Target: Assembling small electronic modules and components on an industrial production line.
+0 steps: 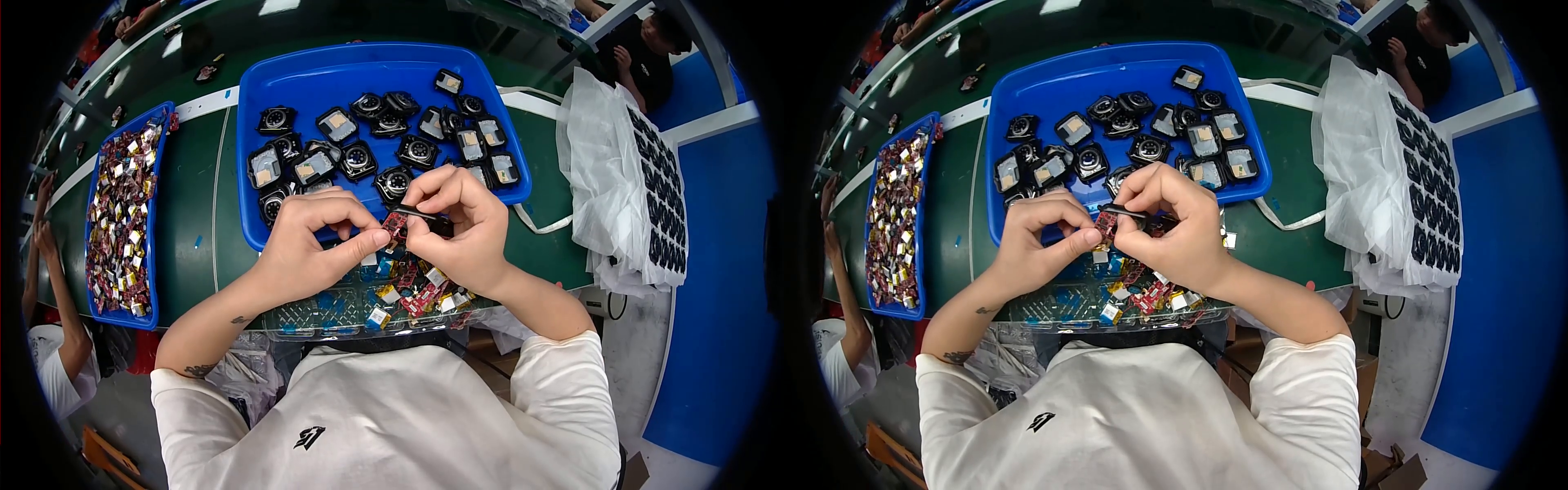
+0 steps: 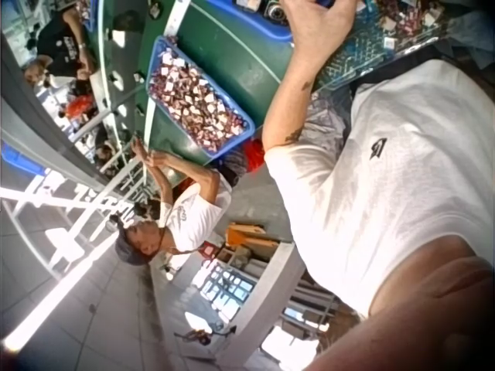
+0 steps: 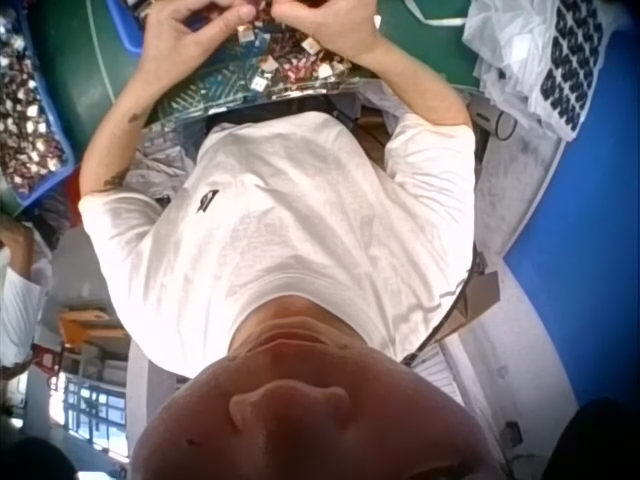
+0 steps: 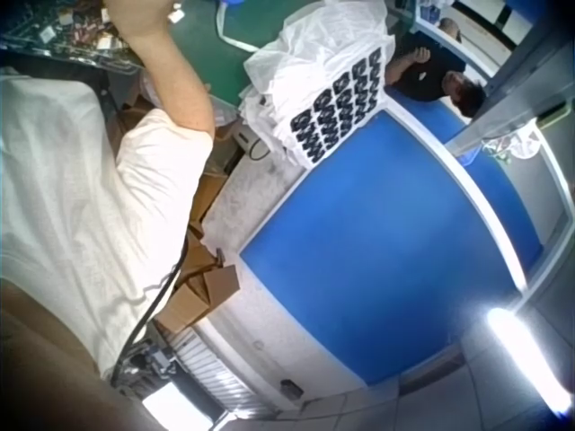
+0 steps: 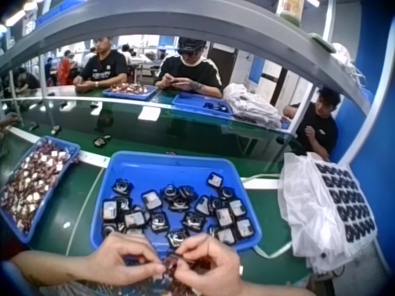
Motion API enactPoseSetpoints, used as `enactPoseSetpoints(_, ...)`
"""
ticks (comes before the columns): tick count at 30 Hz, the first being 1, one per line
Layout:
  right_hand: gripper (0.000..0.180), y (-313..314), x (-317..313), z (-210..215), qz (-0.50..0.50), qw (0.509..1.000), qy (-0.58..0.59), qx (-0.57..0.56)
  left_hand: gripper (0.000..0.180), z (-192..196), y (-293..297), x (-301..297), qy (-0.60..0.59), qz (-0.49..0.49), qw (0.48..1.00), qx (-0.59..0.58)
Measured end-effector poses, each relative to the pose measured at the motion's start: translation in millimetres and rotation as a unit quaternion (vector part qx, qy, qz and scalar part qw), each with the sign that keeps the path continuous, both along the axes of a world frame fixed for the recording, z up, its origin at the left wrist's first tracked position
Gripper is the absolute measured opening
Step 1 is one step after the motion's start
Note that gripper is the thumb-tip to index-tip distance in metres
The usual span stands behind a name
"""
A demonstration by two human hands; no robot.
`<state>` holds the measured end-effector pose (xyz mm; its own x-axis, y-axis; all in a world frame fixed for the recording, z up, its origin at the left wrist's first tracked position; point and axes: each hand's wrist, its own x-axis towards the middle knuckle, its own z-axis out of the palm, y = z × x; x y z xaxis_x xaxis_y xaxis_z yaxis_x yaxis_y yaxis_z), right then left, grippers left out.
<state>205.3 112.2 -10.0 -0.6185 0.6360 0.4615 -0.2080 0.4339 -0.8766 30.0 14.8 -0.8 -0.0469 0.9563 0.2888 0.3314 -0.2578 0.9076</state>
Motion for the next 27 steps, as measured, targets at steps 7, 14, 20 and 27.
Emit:
enactPoseSetpoints(7, 0.019, 2.8, -1.5, -1.5, 0.014, 0.999, 0.019, 0.041, 0.014, -0.5, 0.7, -2.0, -0.010, 0.001, 1.000, -0.012)
enactPoseSetpoints(14, 0.028, 0.3, -1.0, 10.7, 0.025, 0.998, -0.036, 0.055, 0.014, 0.3, -0.5, -1.4, -0.043, 0.023, 0.998, -0.048)
enactPoseSetpoints(20, 0.025, 2.8, 6.6, 17.7, 0.074, 0.994, -0.083, -0.004, 0.028, -4.6, 0.3, 0.5, -0.102, 0.045, 0.991, -0.075)
enactPoseSetpoints(27, 0.019, 60.1, -4.3, 42.1, -0.052, 0.996, 0.001, -0.076, 0.020, 1.0, -2.3, -1.5, -0.080, 0.020, 0.994, -0.068)
